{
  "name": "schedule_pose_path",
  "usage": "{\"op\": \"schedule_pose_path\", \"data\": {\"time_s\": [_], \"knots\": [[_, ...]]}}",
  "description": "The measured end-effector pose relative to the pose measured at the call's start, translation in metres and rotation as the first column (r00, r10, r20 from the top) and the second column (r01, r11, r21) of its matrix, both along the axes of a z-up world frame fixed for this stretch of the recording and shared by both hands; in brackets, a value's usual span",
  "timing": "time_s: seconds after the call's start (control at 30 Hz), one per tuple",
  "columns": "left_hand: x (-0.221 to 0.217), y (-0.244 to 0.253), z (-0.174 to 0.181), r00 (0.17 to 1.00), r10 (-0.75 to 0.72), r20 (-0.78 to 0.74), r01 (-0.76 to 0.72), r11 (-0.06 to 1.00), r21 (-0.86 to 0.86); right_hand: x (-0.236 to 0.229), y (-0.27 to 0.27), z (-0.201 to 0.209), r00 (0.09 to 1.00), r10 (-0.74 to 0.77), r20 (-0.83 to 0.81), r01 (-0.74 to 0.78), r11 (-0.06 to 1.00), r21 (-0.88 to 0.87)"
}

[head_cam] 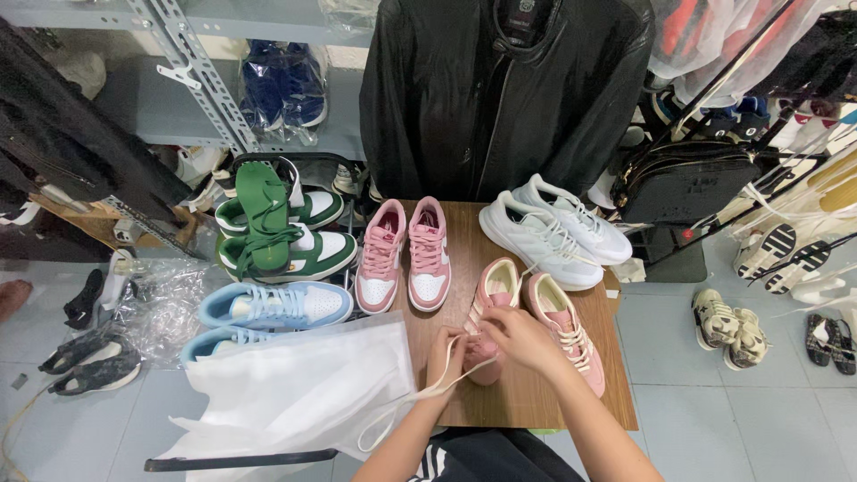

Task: The person laces two pink sneakers on a wooden table by threading the laces through the eyelets and pulling them tight.

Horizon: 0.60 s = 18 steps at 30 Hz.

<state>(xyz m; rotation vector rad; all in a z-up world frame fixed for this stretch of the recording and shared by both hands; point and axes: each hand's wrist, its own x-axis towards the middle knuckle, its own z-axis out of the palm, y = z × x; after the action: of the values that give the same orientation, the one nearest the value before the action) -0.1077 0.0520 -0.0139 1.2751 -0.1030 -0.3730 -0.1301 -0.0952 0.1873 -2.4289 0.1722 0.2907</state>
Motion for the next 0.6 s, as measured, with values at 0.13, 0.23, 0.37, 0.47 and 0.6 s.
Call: {"op": "schedule_pose_path", "data": {"time_s": [0.13,0.23,0.37,0.47,0.6], "knots": [[0.003,-0.001,-0.015,0.997,-0.022,0.079,0.004,0.975,0.223,-0.010,-0.027,-0.088,0.991,-0.013,0.134,0.035,0.985,-0.171],[0.005,0.004,-0.019,0.987,-0.057,0.148,0.019,0.970,0.243,-0.020,-0.032,-0.129,0.983,0.045,0.176,-0.020,0.990,-0.143],[0.004,0.014,-0.011,0.964,-0.136,0.230,0.031,0.912,0.409,-0.020,-0.031,-0.143,0.938,0.106,0.331,-0.031,0.974,-0.226],[-0.002,0.020,-0.001,0.924,-0.148,0.353,-0.060,0.855,0.516,-0.018,-0.029,-0.140,0.949,0.093,0.300,-0.021,0.972,-0.234],[-0.005,0.019,0.015,0.955,-0.108,0.276,-0.053,0.855,0.516,-0.012,-0.028,-0.141,0.965,0.050,0.256,0.003,0.979,-0.204]]}}
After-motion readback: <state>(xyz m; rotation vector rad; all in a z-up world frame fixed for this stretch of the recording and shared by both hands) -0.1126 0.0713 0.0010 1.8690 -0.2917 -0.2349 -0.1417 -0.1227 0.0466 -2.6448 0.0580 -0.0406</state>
